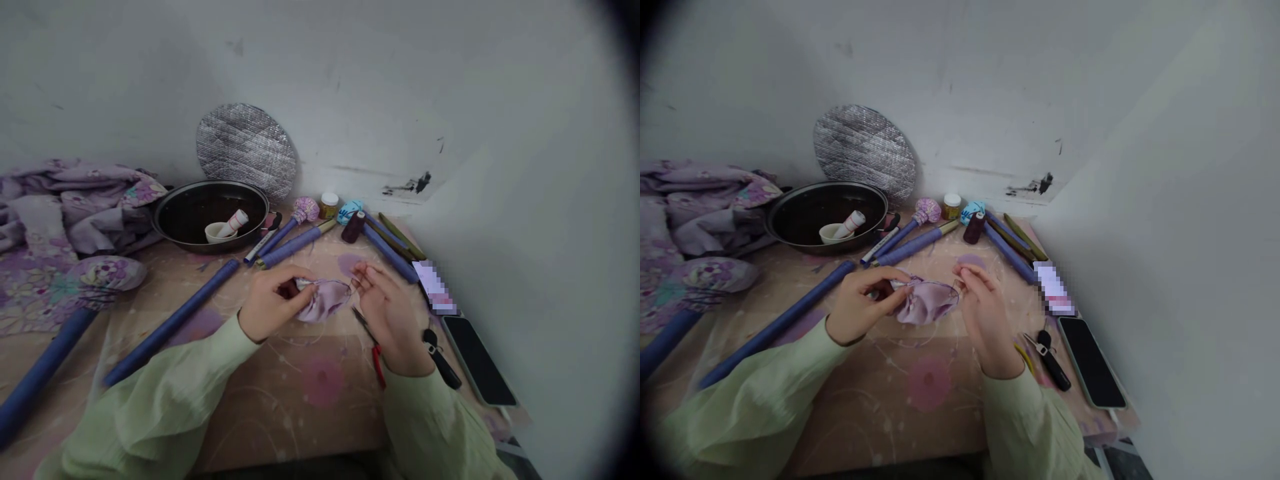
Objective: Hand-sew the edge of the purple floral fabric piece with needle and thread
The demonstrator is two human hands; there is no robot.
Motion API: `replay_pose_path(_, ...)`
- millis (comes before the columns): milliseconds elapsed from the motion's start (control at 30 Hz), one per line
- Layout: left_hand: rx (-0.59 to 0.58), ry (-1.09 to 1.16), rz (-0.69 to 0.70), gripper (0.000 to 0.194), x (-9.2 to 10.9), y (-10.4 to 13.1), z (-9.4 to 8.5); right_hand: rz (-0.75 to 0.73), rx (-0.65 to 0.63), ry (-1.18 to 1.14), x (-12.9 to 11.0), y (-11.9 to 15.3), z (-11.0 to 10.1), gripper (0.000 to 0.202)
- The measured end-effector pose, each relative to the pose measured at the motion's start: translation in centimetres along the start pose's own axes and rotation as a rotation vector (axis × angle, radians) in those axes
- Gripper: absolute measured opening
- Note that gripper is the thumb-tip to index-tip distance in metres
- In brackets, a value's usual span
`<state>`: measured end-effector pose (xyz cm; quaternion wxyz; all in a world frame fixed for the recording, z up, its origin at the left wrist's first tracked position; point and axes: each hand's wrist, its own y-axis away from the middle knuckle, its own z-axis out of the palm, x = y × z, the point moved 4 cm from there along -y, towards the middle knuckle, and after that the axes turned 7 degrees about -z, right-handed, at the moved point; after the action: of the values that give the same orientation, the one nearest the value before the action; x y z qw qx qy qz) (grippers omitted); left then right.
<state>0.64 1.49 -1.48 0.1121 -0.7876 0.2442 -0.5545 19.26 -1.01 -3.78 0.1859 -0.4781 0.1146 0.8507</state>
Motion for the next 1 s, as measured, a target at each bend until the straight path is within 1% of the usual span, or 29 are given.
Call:
replay_pose_path(67,0.004,0.002,-0.01,0.009,0.0,0.0,0.0,0.059,-0.03,-0.071,-0.1,0.0,0.2,0.015)
replay_pose_path(133,0.006,-0.003,-0.015,0.009,0.0,0.0,0.0,0.078,-0.078,-0.102,-0.5,0.4,0.4,0.018)
replay_pose_path(233,0.011,-0.027,-0.012,0.008,0.2,0.0,-0.1,-0.017,-0.169,-0.018,-1.4,2.1,0.7,0.016)
replay_pose_path(300,0.013,-0.042,-0.003,0.008,0.5,0.0,0.0,-0.083,-0.231,0.086,-1.6,3.7,1.0,0.011)
replay_pose_path(367,0.008,-0.046,0.007,0.007,0.7,0.1,0.1,-0.151,-0.256,0.22,-1.5,5.2,1.3,0.01)
replay_pose_path(400,0.007,-0.042,0.008,0.007,0.8,0.2,0.1,-0.207,-0.243,0.299,-1.4,5.8,1.4,0.01)
replay_pose_path(467,0.008,-0.027,-0.004,0.008,0.9,0.3,0.2,-0.332,-0.176,0.453,-1.2,6.5,1.5,0.009)
replay_pose_path(533,0.009,-0.001,-0.033,0.009,0.8,0.4,0.3,-0.414,-0.115,0.583,-0.7,6.8,1.5,0.01)
replay_pose_path(667,-0.01,0.084,-0.109,0.011,0.5,0.6,0.7,-0.459,-0.078,0.713,0.2,6.7,1.4,0.013)
replay_pose_path(800,-0.032,0.152,-0.182,0.013,0.1,0.7,1.0,-0.485,-0.063,0.737,0.3,6.6,1.4,0.014)
replay_pose_path(1000,-0.048,0.205,-0.215,0.012,0.2,0.8,1.1,-0.54,-0.082,0.751,0.0,6.6,1.8,0.015)
